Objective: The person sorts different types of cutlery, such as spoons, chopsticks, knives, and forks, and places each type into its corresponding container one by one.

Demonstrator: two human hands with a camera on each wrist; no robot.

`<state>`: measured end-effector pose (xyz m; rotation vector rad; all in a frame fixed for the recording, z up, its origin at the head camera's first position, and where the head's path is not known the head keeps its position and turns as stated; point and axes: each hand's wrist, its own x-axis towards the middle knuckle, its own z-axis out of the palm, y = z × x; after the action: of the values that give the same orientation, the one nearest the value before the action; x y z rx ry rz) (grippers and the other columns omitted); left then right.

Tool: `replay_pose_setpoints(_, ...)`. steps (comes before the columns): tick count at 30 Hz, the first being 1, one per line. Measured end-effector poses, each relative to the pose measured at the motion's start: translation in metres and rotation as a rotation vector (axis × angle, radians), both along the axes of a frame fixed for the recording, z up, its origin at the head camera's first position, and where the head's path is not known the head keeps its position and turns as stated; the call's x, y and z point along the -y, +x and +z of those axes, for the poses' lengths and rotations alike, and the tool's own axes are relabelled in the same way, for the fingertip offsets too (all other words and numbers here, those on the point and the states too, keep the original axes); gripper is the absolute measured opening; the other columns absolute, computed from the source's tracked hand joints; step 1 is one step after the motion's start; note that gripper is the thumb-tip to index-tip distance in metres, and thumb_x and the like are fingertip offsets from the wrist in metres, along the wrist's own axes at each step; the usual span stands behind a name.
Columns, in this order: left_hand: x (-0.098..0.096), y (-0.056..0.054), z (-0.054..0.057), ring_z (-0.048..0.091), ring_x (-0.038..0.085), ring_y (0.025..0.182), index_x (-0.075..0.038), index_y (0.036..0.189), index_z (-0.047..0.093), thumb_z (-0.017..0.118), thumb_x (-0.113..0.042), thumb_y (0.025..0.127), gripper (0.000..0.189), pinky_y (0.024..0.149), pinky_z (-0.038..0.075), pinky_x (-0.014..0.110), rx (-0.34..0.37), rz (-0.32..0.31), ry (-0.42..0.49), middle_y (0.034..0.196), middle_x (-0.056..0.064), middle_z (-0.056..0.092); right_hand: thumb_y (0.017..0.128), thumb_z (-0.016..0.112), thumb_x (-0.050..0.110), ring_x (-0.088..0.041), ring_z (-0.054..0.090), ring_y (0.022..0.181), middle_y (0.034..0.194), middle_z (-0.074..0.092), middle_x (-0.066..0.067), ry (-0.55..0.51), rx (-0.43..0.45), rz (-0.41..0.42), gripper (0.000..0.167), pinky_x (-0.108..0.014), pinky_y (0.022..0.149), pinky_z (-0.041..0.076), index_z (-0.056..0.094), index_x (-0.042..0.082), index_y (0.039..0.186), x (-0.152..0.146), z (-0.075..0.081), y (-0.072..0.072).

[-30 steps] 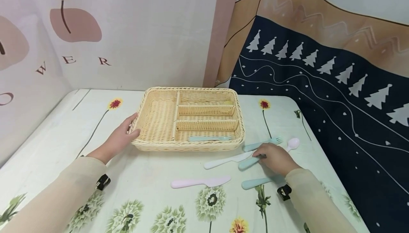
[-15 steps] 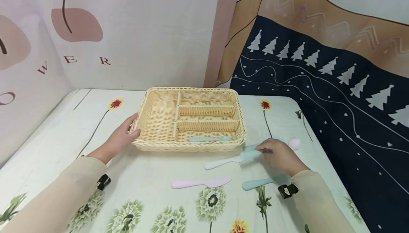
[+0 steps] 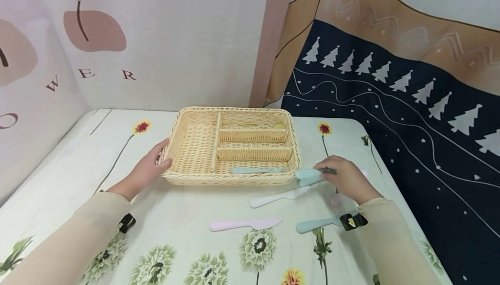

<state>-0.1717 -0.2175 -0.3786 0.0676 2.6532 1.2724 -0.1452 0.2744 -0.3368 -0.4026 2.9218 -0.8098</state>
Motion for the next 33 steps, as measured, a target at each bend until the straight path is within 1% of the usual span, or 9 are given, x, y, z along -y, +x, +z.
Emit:
replay_pose_setpoints(3, 0.001, 0.0, -0.001, 0.019, 0.039, 0.144, -0.008, 0.156, 0.005, 0.045, -0.021, 0.096, 0.073, 0.114, 0.019, 0.055, -0.001, 0.002, -0.004, 0.16, 0.021, 0.011, 0.087, 0.066, 0.001, -0.029, 0.061, 0.1, 0.116, 0.062, -0.017, -0.001, -0.021, -0.001, 0.025, -0.038, 0.08, 0.052, 0.07, 0.003, 0.112, 0.001, 0.006, -0.003)
replay_pose_setpoints(7, 0.001, -0.002, -0.003, 0.018, 0.039, 0.144, -0.008, 0.156, 0.005, 0.045, -0.021, 0.096, 0.074, 0.114, 0.019, 0.055, -0.001, 0.003, -0.008, 0.16, 0.021, 0.011, 0.089, 0.064, 0.001, -0.035, 0.059, 0.107, 0.12, 0.06, -0.019, 0.012, -0.051, -0.011, 0.027, -0.048, 0.087, 0.051, 0.068, 0.002, 0.115, 0.003, 0.014, -0.008)
replay_pose_setpoints(10, 0.002, -0.002, -0.004, 0.018, 0.038, 0.144, -0.008, 0.156, 0.005, 0.046, -0.021, 0.096, 0.073, 0.114, 0.019, 0.055, -0.001, 0.004, -0.007, 0.16, 0.02, 0.011, 0.089, 0.063, 0.001, -0.038, 0.057, 0.11, 0.12, 0.06, -0.02, 0.011, -0.079, -0.006, 0.027, -0.053, 0.09, 0.048, 0.067, 0.001, 0.116, 0.006, 0.018, -0.012)
replay_pose_setpoints(15, 0.001, -0.003, -0.004, 0.018, 0.039, 0.144, -0.008, 0.156, 0.006, 0.045, -0.022, 0.096, 0.073, 0.114, 0.018, 0.055, -0.001, 0.006, -0.013, 0.16, 0.021, 0.011, 0.089, 0.062, -0.001, -0.037, 0.059, 0.107, 0.118, 0.061, -0.021, -0.015, -0.127, 0.003, 0.027, -0.053, 0.088, 0.049, 0.067, -0.001, 0.116, 0.011, 0.024, -0.021)
replay_pose_setpoints(19, 0.001, -0.002, -0.003, 0.02, 0.038, 0.143, -0.008, 0.156, 0.006, 0.045, -0.021, 0.096, 0.073, 0.114, 0.019, 0.055, -0.005, 0.006, -0.012, 0.16, 0.021, 0.011, 0.089, 0.063, 0.0, -0.036, 0.058, 0.105, 0.116, 0.061, -0.02, -0.028, -0.151, -0.002, 0.028, -0.052, 0.087, 0.049, 0.067, 0.0, 0.117, 0.018, 0.028, -0.028)
replay_pose_setpoints(21, 0.001, -0.002, -0.003, 0.023, 0.037, 0.142, -0.007, 0.156, 0.006, 0.045, -0.021, 0.096, 0.073, 0.113, 0.02, 0.055, -0.006, 0.006, -0.004, 0.16, 0.021, 0.012, 0.089, 0.063, 0.0, -0.035, 0.057, 0.105, 0.115, 0.061, -0.018, -0.029, -0.158, -0.003, 0.028, -0.053, 0.088, 0.048, 0.067, 0.0, 0.117, 0.021, 0.03, -0.031)
replay_pose_setpoints(25, 0.0, -0.001, -0.003, 0.026, 0.036, 0.139, -0.008, 0.156, 0.006, 0.046, -0.02, 0.095, 0.074, 0.113, 0.021, 0.055, -0.008, 0.004, 0.005, 0.16, 0.021, 0.012, 0.09, 0.062, 0.001, -0.036, 0.055, 0.108, 0.118, 0.059, -0.019, -0.038, -0.15, -0.015, 0.027, -0.054, 0.091, 0.047, 0.066, 0.001, 0.117, 0.028, 0.034, -0.038)
replay_pose_setpoints(28, 0.001, -0.001, -0.003, 0.023, 0.037, 0.142, -0.009, 0.156, 0.006, 0.046, -0.02, 0.095, 0.074, 0.113, 0.02, 0.055, -0.009, 0.003, 0.0, 0.16, 0.021, 0.012, 0.091, 0.062, 0.002, -0.036, 0.056, 0.109, 0.121, 0.058, -0.019, -0.042, -0.149, -0.013, 0.027, -0.053, 0.092, 0.047, 0.066, 0.001, 0.118, 0.035, 0.039, -0.045)
replay_pose_setpoints(33, 0.001, 0.0, -0.003, 0.018, 0.039, 0.144, -0.008, 0.156, 0.006, 0.046, -0.02, 0.095, 0.073, 0.113, 0.019, 0.056, -0.014, 0.0, -0.012, 0.16, 0.021, 0.011, 0.091, 0.062, 0.002, -0.035, 0.058, 0.108, 0.118, 0.06, -0.018, -0.051, -0.175, 0.015, 0.026, -0.052, 0.093, 0.046, 0.067, 0.002, 0.117, 0.046, 0.045, -0.056)
